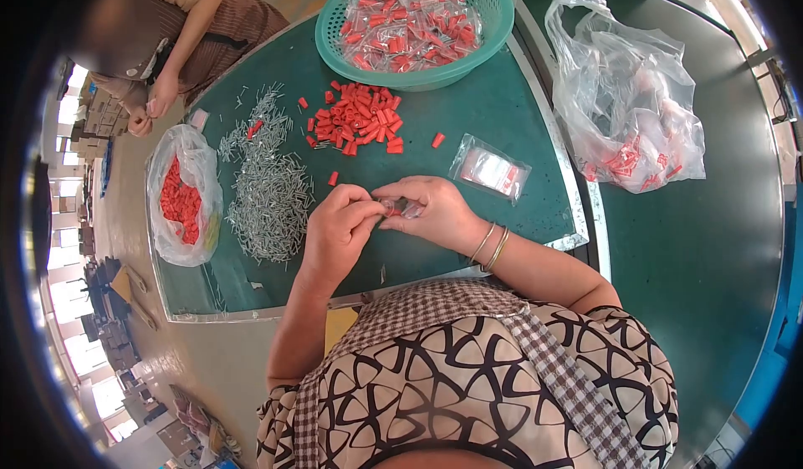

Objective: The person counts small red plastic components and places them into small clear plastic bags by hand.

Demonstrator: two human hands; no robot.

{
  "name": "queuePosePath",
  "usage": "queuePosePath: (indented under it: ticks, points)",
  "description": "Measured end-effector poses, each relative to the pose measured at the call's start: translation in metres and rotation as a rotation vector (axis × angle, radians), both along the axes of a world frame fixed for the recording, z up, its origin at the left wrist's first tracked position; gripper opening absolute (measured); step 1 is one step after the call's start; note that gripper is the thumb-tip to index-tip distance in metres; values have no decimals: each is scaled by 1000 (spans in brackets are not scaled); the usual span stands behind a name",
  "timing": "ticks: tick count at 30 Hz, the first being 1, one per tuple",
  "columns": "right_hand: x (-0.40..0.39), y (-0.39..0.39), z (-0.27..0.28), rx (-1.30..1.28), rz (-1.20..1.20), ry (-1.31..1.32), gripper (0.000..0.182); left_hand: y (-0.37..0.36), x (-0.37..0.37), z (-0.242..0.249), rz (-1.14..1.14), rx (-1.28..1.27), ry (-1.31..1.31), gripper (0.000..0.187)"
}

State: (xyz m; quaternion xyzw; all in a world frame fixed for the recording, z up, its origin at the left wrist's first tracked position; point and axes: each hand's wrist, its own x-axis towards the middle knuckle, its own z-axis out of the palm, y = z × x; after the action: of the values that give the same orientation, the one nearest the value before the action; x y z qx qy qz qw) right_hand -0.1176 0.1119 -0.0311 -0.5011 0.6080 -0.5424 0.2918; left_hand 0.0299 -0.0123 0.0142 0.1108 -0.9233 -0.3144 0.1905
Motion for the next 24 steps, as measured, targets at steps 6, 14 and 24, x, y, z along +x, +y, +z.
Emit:
queuePosePath:
  ticks: [6, 14, 24]
  points:
    - [0, 0, -3, 10, 11, -174, 41, -11, 9, -2, 280, 124, 45, 17]
    - [-1, 0, 0, 28, 20, -129, 41, -63, 5, -46, 415, -385, -252, 13]
    - [3, 1, 11, 120, -32, -148, 40, 5, 1, 20, 75, -203, 49, 22]
